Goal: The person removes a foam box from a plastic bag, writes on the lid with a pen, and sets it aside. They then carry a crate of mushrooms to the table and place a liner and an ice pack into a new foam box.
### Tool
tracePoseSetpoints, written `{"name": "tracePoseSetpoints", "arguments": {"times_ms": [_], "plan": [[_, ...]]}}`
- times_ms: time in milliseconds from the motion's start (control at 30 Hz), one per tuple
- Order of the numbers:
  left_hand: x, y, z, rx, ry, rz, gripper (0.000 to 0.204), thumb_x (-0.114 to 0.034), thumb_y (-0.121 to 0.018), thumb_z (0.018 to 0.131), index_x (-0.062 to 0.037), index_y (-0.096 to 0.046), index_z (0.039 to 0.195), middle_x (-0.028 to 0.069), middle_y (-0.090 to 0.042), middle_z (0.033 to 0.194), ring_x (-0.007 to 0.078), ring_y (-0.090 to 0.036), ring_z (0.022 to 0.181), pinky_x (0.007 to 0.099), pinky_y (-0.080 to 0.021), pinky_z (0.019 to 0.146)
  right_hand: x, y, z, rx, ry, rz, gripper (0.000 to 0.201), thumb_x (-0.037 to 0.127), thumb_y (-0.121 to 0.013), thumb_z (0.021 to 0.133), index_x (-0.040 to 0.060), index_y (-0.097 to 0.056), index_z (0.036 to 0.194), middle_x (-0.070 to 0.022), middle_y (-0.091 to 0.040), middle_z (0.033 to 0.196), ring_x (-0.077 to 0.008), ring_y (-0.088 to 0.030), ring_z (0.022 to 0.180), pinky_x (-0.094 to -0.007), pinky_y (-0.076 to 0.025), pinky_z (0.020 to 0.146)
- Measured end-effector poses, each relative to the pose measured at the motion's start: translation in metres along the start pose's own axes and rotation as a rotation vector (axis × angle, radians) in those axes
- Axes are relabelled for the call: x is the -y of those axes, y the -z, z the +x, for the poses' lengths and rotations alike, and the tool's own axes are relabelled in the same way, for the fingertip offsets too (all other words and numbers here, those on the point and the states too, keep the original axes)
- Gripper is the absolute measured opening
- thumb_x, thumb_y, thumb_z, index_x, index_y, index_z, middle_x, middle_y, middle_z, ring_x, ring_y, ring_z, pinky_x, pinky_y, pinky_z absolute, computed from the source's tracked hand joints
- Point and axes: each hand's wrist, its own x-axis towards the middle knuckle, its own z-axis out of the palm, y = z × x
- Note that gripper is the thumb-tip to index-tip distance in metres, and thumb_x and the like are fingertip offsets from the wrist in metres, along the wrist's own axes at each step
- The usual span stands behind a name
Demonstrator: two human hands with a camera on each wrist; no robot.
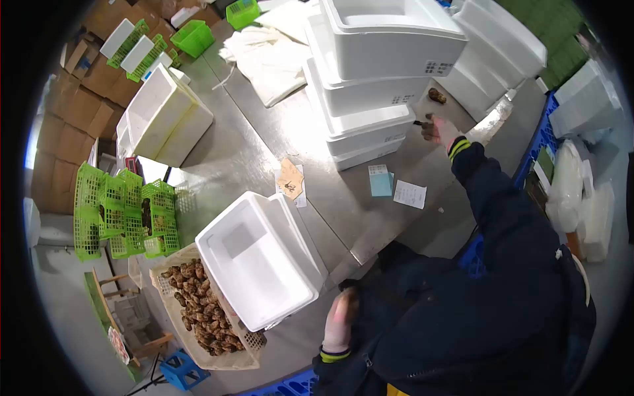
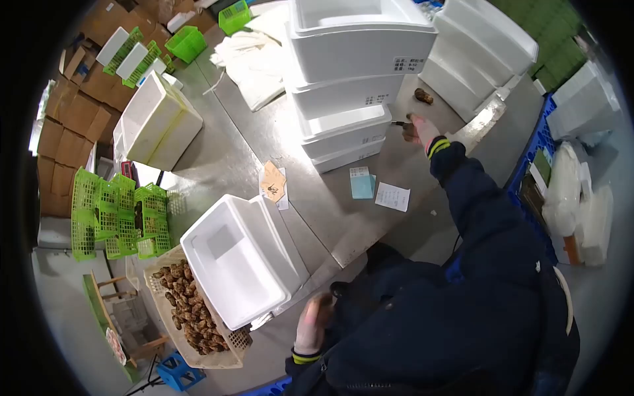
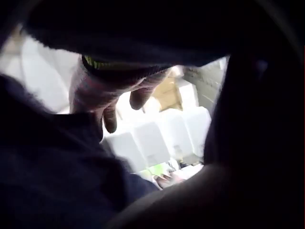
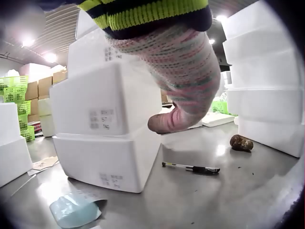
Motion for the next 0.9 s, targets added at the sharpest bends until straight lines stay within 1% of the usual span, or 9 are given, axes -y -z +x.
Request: {"name": "tracePoseSetpoints", "arguments": {"times_ms": [133, 167, 200, 300, 333, 533, 600, 700, 900], "plan": [[-0.119, -0.131, 0.106, -0.127, -0.712, 0.283, 0.046, -0.022, -0.042, 0.097, 0.0021, -0.037, 0.136, 0.0168, -0.045, 0.134, 0.025, -0.042, 0.125, 0.0307, -0.032, 0.103, 0.006, -0.018, 0.074, -0.044, -0.114, 0.2, 0.047, 0.048, -0.047, 0.089, 0.0143, -0.051, 0.122, -0.0103, -0.059, 0.112, -0.0307, -0.059, 0.098, -0.0455, -0.047, 0.088], [-0.14, -0.141, 0.133, -0.312, -0.971, 0.723, 0.046, -0.026, -0.041, 0.099, 0.0017, -0.039, 0.135, 0.0116, -0.044, 0.133, 0.0203, -0.039, 0.125, 0.0283, -0.031, 0.103, 0.006, -0.022, 0.088, -0.041, -0.084, 0.425, 0.047, 0.048, -0.046, 0.09, 0.015, -0.051, 0.123, -0.0095, -0.058, 0.115, -0.0309, -0.058, 0.098, -0.0465, -0.046, 0.09], [-0.161, -0.154, 0.157, -0.373, -0.852, 0.384, 0.05, -0.03, -0.042, 0.097, 0.0022, -0.037, 0.136, 0.0148, -0.044, 0.134, 0.0229, -0.038, 0.126, 0.0297, -0.03, 0.104, 0.013, -0.014, 0.095, 0.032, -0.113, 0.393, 0.047, 0.048, -0.046, 0.09, 0.015, -0.051, 0.123, -0.0095, -0.058, 0.115, -0.0309, -0.058, 0.098, -0.0465, -0.046, 0.09], [-0.22, -0.173, 0.206, -0.424, -0.845, 0.019, 0.058, -0.037, -0.044, 0.096, 0.0027, -0.035, 0.137, 0.0183, -0.042, 0.136, 0.0265, -0.037, 0.128, 0.0309, -0.028, 0.106, 0.063, 0.027, 0.088, -0.244, 0.586, -2.229, 0.032, 0.031, -0.049, 0.088, 0.0145, -0.063, 0.112, -0.0047, -0.066, 0.102, -0.0244, -0.063, 0.096, -0.0392, -0.049, 0.083], [-0.239, -0.183, 0.217, -0.401, -0.973, 0.057, 0.059, -0.038, -0.043, 0.096, 0.0022, -0.035, 0.137, 0.0185, -0.042, 0.137, 0.0269, -0.037, 0.128, 0.031, -0.027, 0.106, 0.112, -0.023, -0.009, -0.33, 0.715, -2.065, 0.037, 0.039, -0.048, 0.089, 0.0147, -0.062, 0.114, -0.0038, -0.061, 0.115, -0.026, -0.055, 0.11, -0.043, -0.044, 0.094], [-0.282, -0.243, 0.237, -0.082, -1.083, 0.253, 0.055, -0.042, -0.035, 0.099, -0.0031, -0.036, 0.138, 0.0182, -0.038, 0.139, 0.0264, -0.031, 0.133, 0.0339, -0.022, 0.11, 0.095, 0.032, 0.073, -0.211, 1.086, -1.176, 0.037, 0.03, -0.05, 0.093, 0.0049, -0.054, 0.119, -0.0087, -0.059, 0.117, -0.0235, -0.054, 0.109, -0.0347, -0.045, 0.093], [-0.267, -0.241, 0.227, -0.002, -1.03, 0.124, 0.055, -0.041, -0.034, 0.099, -0.0036, -0.035, 0.139, 0.0158, -0.037, 0.141, 0.0254, -0.031, 0.132, 0.0337, -0.023, 0.11, 0.068, 0.029, 0.079, 0.393, 0.827, -0.103, 0.049, 0.032, -0.054, 0.092, 0.0007, -0.045, 0.129, -0.0108, -0.056, 0.123, -0.0236, -0.052, 0.112, -0.0357, -0.041, 0.098], [-0.258, -0.226, 0.185, 0.145, -0.856, -0.169, 0.062, -0.049, -0.032, 0.098, -0.0061, -0.029, 0.142, 0.0096, -0.034, 0.142, 0.0211, -0.033, 0.129, 0.0326, -0.024, 0.109, 0.036, 0.079, 0.083, 0.223, 0.858, -0.322, 0.049, 0.031, -0.052, 0.092, 0.001, -0.044, 0.13, -0.0116, -0.054, 0.125, -0.0245, -0.051, 0.114, -0.0366, -0.04, 0.098], [-0.233, -0.215, 0.14, -0.151, -0.974, -0.108, 0.083, -0.067, -0.041, 0.087, -0.0075, -0.027, 0.143, 0.0057, -0.035, 0.143, 0.0176, -0.03, 0.132, 0.0352, -0.024, 0.109, -0.027, 0.109, 0.06, 0.04, 0.842, -0.914, 0.048, 0.03, -0.048, 0.093, 0.0018, -0.043, 0.132, -0.0139, -0.05, 0.129, -0.0272, -0.048, 0.117, -0.0393, -0.037, 0.101]]}}
